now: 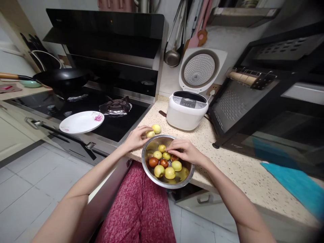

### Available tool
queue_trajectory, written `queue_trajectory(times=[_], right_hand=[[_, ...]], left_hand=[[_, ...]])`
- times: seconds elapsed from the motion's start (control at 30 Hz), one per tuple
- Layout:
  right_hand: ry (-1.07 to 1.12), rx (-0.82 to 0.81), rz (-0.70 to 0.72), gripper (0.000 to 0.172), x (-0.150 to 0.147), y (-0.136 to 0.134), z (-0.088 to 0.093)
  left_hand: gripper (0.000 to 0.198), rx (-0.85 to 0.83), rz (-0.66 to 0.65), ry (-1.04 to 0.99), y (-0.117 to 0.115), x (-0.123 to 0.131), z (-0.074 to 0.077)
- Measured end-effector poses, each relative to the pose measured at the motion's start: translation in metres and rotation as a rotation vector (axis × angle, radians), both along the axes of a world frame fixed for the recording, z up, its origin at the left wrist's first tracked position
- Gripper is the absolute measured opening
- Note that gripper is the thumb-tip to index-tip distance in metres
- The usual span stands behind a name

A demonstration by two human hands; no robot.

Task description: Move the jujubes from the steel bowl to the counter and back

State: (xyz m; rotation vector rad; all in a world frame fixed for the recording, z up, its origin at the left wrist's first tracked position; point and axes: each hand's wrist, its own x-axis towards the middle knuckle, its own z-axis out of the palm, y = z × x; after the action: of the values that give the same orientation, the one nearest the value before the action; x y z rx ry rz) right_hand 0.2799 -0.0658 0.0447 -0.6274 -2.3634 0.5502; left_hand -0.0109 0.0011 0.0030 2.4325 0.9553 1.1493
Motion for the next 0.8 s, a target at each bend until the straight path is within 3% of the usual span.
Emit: queue_trajectory(times=[0.23,0.43,0.67,0.8], right_hand=[[0.000,0.017,0.002,0.016,0.000,0.001,-0.001],[0.001,0.017,0.007,0.016,-0.002,-0.002,0.004],[-0.009,0.029,0.005,0.017,-0.002,-0.001,0.004],[-0.012,0.023,0.007,0.016,-0.002,-0.001,0.003]], left_hand=[[0.034,0.020,0.002,-0.047,0.001,0.003,-0.001],[0.038,-0.012,0.080,-0.333,-0.007,0.003,0.001],[0.044,-0.004,-0.321,-0.357,-0.012,-0.002,-0.001],[0.045,-0.099,-0.404,-0.340,-0.014,-0.001,0.000]])
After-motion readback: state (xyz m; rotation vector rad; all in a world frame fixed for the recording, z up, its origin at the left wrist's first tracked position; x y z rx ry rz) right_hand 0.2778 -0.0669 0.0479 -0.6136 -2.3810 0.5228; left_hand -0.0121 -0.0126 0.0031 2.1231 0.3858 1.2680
